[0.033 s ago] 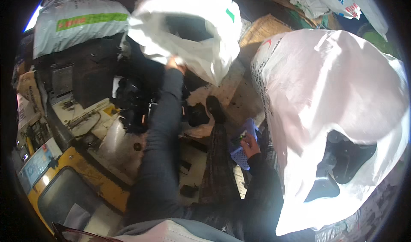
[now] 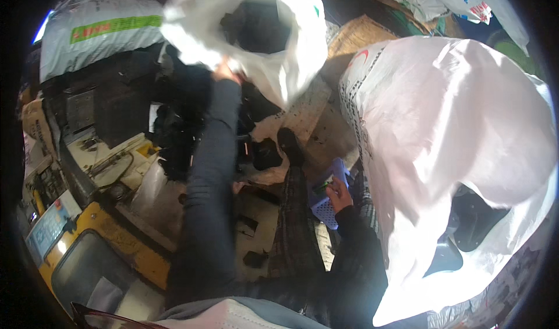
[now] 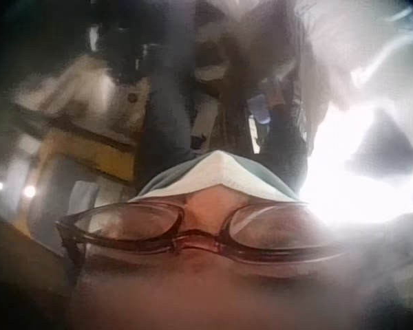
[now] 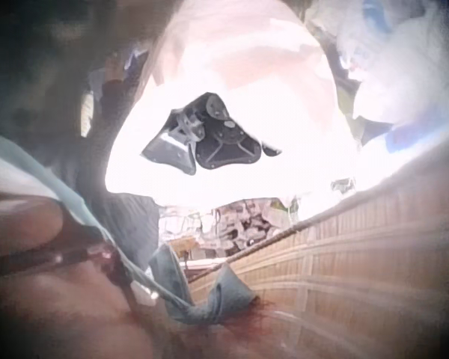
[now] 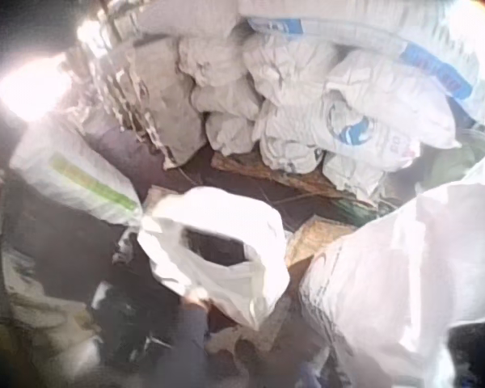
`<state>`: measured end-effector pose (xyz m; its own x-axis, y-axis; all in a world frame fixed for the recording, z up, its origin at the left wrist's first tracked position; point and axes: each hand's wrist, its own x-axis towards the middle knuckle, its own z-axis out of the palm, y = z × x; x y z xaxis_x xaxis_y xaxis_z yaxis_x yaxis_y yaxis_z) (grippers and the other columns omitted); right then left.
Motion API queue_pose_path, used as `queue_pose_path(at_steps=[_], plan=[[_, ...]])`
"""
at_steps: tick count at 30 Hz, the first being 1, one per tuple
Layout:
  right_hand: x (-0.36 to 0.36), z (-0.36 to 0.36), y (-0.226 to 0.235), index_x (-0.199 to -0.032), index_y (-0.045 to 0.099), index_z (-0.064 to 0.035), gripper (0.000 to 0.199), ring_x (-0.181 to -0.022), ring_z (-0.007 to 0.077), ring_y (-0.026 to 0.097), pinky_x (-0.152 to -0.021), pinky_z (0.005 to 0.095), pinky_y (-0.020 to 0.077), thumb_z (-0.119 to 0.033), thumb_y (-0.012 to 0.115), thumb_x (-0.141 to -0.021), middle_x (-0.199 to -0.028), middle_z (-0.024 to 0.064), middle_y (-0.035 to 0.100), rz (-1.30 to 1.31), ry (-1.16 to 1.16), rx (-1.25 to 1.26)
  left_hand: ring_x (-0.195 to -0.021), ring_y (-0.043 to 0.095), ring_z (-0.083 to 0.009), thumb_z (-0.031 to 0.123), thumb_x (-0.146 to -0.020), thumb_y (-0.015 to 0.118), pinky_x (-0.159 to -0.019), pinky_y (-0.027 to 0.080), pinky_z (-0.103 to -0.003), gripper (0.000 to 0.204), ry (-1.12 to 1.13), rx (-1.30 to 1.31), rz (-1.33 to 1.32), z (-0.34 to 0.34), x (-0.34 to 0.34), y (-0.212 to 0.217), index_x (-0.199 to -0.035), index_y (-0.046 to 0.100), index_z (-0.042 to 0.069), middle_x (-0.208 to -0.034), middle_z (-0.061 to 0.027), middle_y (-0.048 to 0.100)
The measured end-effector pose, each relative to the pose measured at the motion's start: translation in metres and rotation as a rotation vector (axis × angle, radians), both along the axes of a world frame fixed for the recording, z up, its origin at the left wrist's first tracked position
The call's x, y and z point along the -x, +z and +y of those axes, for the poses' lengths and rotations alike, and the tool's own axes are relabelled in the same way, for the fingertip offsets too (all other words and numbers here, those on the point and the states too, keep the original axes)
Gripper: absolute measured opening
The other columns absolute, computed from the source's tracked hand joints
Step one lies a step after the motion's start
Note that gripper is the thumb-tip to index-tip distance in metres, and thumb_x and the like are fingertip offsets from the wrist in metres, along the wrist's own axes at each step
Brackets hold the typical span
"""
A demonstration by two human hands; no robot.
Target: The person places black plastic parts into a white sack, then ties the sack closed using a blue plastic strap. The person handles the parts one at a time and secures the sack with a knot.
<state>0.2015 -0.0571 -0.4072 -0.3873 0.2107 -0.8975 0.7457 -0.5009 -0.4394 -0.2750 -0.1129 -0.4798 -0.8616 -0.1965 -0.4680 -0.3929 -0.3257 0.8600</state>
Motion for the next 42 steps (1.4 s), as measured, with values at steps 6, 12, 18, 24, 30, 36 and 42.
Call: queue_pose_path(at_steps=[6, 12, 18, 24, 30, 36, 42], plan=[[0.032, 0.016, -0.017, -0.126, 0.042, -0.0111, 0.044, -0.091, 0.0148, 0.057, -0.068, 0.0286, 0.0461, -0.032, 0.051, -0.088, -0.113, 0.0069, 0.056, -0.035, -0.029, 0.039, -0.091, 0.056, -0.0238, 0.038, -0.088, 0.05, -0.077, 0.046, -0.042, 0.037, -0.637, -0.315, 0.402, 0.07, 0.151, 0.182, -0.105, 0.051, 0.005, -0.097, -0.0125, 0.058], [0.041, 0.003, -0.028, -0.13, 0.037, -0.0115, 0.05, -0.09, 0.0154, 0.058, -0.068, 0.0283, 0.0465, -0.033, 0.053, -0.088, -0.113, 0.0074, 0.056, -0.019, -0.117, 0.082, -0.069, 0.059, -0.0206, 0.019, -0.082, 0.057, -0.06, 0.048, -0.032, 0.025, -0.921, -0.42, 0.358, 0.035, 0.074, 0.099, -0.101, 0.058, 0.002, -0.084, -0.0123, 0.063], [0.025, 0.036, -0.03, -0.135, 0.028, -0.013, 0.057, -0.09, 0.02, 0.06, -0.065, 0.0262, 0.0495, -0.031, 0.054, -0.087, -0.111, 0.0126, 0.054, 0.073, -0.24, -0.026, -0.066, 0.06, -0.0242, 0.022, -0.076, 0.064, -0.057, 0.049, -0.037, 0.038, -0.974, 0.664, -0.132, -0.105, -0.036, -0.18, -0.11, 0.054, 0.008, -0.075, -0.0104, 0.063], [-0.002, 0.058, -0.026, -0.132, 0.032, -0.0092, 0.062, -0.087, 0.0206, 0.061, -0.064, 0.0282, 0.0511, -0.031, 0.062, -0.082, -0.109, 0.0118, 0.056, 0.011, -0.341, -0.072, -0.102, 0.053, -0.0319, 0.033, -0.071, 0.065, -0.084, 0.044, -0.043, 0.058, -1.255, 1.313, 0.393, 0.005, -0.051, -0.212, -0.121, 0.047, 0.013, -0.113, -0.0145, 0.053], [-0.023, 0.058, -0.052, -0.131, 0.036, -0.0104, 0.051, -0.094, 0.0222, 0.059, -0.071, 0.0312, 0.0494, -0.024, 0.055, -0.086, -0.115, 0.0136, 0.053, -0.131, -0.201, -0.032, -0.102, 0.049, -0.0332, 0.047, -0.062, 0.071, -0.087, 0.034, -0.043, 0.072, -1.209, 1.822, 0.241, 0.054, -0.081, -0.263, -0.121, 0.045, 0.016, -0.122, -0.0199, 0.043], [-0.007, 0.053, -0.122, -0.128, 0.041, -0.0094, 0.049, -0.097, 0.0191, 0.056, -0.074, 0.0317, 0.0465, -0.031, 0.054, -0.086, -0.118, 0.0087, 0.053, -0.168, -0.11, 0.075, -0.083, 0.05, -0.0264, 0.014, -0.082, 0.051, -0.074, 0.036, -0.042, 0.015, -1.053, 1.772, 0.829, 0.002, -0.131, -0.294, -0.096, 0.056, 0.017, -0.103, -0.0132, 0.045], [0.007, 0.049, -0.204, -0.13, 0.038, -0.0137, 0.057, -0.104, 0.0198, 0.053, -0.076, 0.0372, 0.0459, -0.036, 0.06, -0.082, -0.124, 0.0067, 0.049, -0.165, -0.157, 0.124, -0.084, 0.046, -0.0277, 0.022, -0.073, 0.065, -0.075, 0.035, -0.043, 0.021, -1.439, 1.523, 0.701, -0.015, -0.18, -0.262, -0.093, 0.059, 0.019, -0.099, -0.0109, 0.043]])
